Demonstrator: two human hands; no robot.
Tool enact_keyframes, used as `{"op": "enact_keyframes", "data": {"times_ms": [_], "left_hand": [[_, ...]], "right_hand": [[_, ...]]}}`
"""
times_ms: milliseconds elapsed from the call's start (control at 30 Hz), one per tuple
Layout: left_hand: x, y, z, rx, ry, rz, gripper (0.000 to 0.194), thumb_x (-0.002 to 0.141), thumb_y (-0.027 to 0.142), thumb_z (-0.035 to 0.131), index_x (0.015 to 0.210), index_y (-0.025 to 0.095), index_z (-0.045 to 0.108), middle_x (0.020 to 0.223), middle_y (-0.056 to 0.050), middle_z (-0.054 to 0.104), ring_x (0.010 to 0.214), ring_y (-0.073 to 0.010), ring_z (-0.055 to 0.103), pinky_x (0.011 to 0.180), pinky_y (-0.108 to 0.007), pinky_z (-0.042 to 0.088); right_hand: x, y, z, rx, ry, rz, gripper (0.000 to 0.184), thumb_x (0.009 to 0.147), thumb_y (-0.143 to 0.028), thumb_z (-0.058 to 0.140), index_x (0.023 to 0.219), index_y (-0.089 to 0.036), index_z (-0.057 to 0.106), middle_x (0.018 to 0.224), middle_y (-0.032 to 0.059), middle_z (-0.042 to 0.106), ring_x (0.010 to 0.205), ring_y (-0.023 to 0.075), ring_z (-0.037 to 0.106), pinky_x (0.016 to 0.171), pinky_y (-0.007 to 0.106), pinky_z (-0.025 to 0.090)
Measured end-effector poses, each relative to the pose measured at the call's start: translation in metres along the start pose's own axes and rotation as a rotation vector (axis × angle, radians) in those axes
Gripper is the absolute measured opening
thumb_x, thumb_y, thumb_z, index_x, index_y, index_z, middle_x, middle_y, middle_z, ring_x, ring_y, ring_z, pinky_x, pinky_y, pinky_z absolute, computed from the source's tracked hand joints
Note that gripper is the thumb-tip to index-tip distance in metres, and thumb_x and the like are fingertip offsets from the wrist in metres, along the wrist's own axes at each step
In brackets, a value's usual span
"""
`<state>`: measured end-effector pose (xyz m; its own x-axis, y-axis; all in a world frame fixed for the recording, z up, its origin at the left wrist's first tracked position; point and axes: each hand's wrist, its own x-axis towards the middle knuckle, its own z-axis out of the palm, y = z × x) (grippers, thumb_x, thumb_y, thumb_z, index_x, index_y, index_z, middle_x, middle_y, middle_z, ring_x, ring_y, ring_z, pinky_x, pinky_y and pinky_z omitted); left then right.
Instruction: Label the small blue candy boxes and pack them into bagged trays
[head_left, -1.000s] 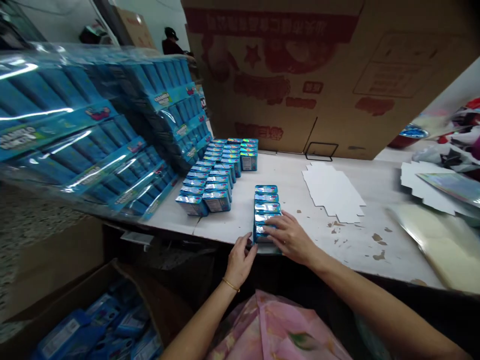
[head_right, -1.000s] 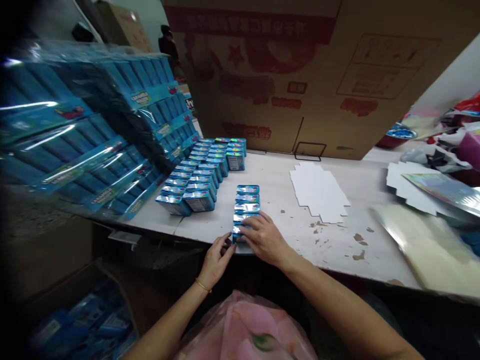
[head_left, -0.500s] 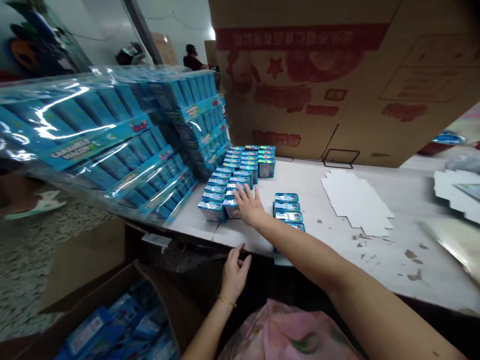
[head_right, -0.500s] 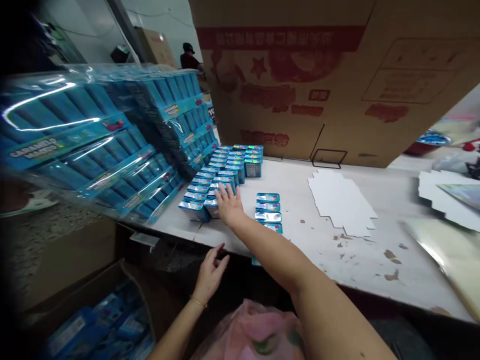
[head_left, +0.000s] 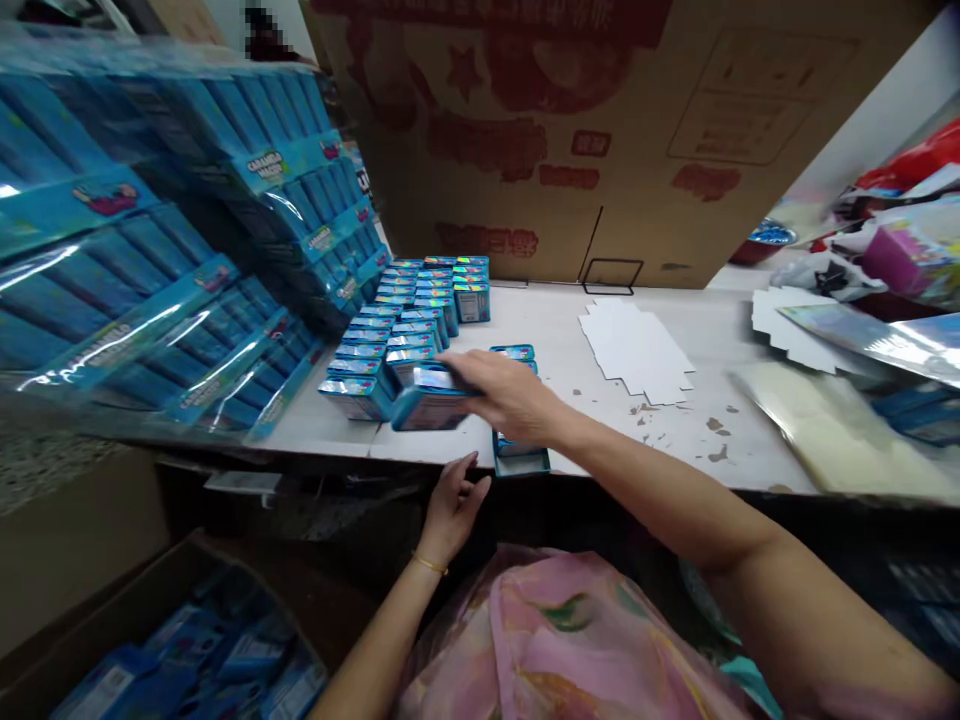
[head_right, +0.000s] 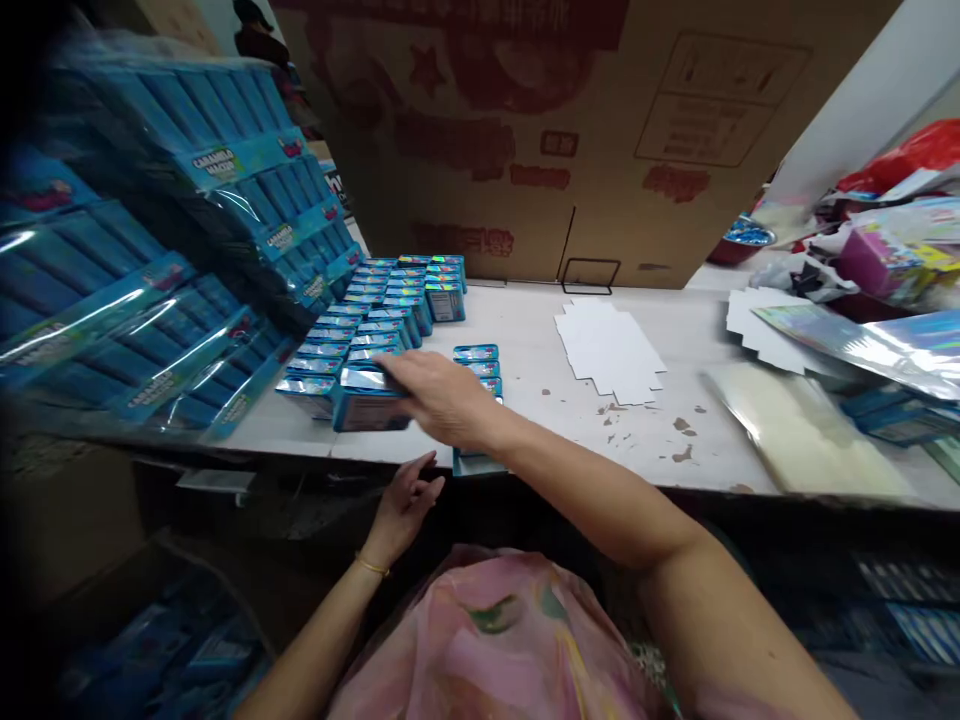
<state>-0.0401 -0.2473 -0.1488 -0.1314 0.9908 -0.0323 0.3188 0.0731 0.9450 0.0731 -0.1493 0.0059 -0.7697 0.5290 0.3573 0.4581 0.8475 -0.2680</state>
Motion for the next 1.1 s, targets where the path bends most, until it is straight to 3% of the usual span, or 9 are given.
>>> {"op": "enact_keyframes", "data": {"times_ms": [100,167,267,367,567,700,800,933,1100], "left_hand": [[0.004,-0.002,0.012,-0.002,0.008,-0.017,0.029,0.073,0.035,0.051,0.091,0.014,0.059,0.087,-0.005,0.058,0.057,-0.0090,0.053,0.051,-0.022,0.046],[0.008,-0.004,0.018,-0.036,0.005,-0.013,0.024,0.072,0.033,0.050,0.082,0.014,0.061,0.079,-0.004,0.058,0.059,-0.0103,0.054,0.051,-0.022,0.047],[0.010,-0.004,0.023,-0.145,-0.001,-0.040,0.032,0.072,0.034,0.050,0.095,0.014,0.060,0.095,-0.006,0.056,0.059,-0.0097,0.056,0.049,-0.023,0.049],[0.008,0.001,0.026,-0.230,0.017,-0.108,0.041,0.071,0.036,0.053,0.106,0.015,0.056,0.102,-0.008,0.054,0.058,-0.0089,0.057,0.048,-0.024,0.050],[0.003,0.002,0.027,-0.247,0.046,-0.153,0.042,0.070,0.036,0.056,0.104,0.012,0.057,0.099,-0.008,0.056,0.059,-0.0092,0.057,0.050,-0.023,0.051],[0.007,0.006,0.022,-0.219,0.139,-0.121,0.044,0.076,0.043,0.048,0.109,0.014,0.055,0.114,-0.011,0.053,0.080,-0.0144,0.059,0.065,-0.026,0.052],[0.024,0.020,0.018,-0.146,0.214,-0.051,0.047,0.079,0.045,0.044,0.117,0.017,0.050,0.125,-0.010,0.047,0.107,-0.0187,0.050,0.087,-0.030,0.045],[0.049,0.039,0.020,-0.116,0.123,-0.066,0.056,0.077,0.043,0.049,0.128,0.023,0.036,0.135,-0.008,0.037,0.121,-0.0210,0.038,0.098,-0.035,0.035],[0.060,0.051,0.028,-0.208,0.034,-0.218,0.066,0.073,0.045,0.054,0.131,0.026,0.031,0.134,-0.005,0.039,0.118,-0.0234,0.042,0.096,-0.038,0.038]], "right_hand": [[-0.062,0.001,-0.029,0.117,0.031,0.026,0.042,0.086,-0.025,0.042,0.127,-0.021,0.033,0.117,0.0052,0.051,0.105,0.0168,0.047,0.087,0.031,0.040],[-0.097,0.004,-0.024,0.102,0.065,0.068,0.047,0.085,-0.025,0.044,0.130,-0.022,0.031,0.117,0.0062,0.052,0.104,0.0180,0.048,0.086,0.032,0.042],[-0.128,0.011,0.003,-0.026,0.061,0.104,0.049,0.084,-0.020,0.042,0.132,-0.021,0.030,0.115,0.0085,0.052,0.098,0.0199,0.049,0.083,0.033,0.043],[-0.137,0.014,0.025,-0.193,-0.006,0.118,0.048,0.082,-0.013,0.039,0.130,-0.019,0.035,0.115,0.0098,0.051,0.093,0.0216,0.049,0.081,0.035,0.043],[-0.126,0.009,0.037,-0.336,-0.062,0.174,0.053,0.077,-0.008,0.041,0.129,-0.018,0.038,0.120,0.0132,0.049,0.100,0.0257,0.048,0.084,0.040,0.041],[-0.118,0.005,0.051,-0.289,-0.023,0.118,0.049,0.081,-0.018,0.045,0.129,-0.016,0.036,0.136,0.0116,0.033,0.127,0.0267,0.023,0.102,0.050,0.020],[-0.118,0.011,0.055,-0.151,-0.048,0.059,0.058,0.080,-0.037,0.050,0.130,-0.014,0.034,0.139,0.0101,0.029,0.131,0.0247,0.012,0.104,0.049,0.015],[-0.135,0.065,0.039,0.040,0.086,0.168,0.048,0.086,-0.038,0.039,0.129,-0.017,0.035,0.134,0.0073,0.037,0.126,0.0143,0.029,0.102,0.035,0.028],[-0.218,0.190,-0.021,-0.193,0.530,0.865,0.036,0.082,-0.032,0.046,0.112,-0.013,0.055,0.114,0.0126,0.057,0.108,0.0211,0.049,0.092,0.039,0.038]]}}
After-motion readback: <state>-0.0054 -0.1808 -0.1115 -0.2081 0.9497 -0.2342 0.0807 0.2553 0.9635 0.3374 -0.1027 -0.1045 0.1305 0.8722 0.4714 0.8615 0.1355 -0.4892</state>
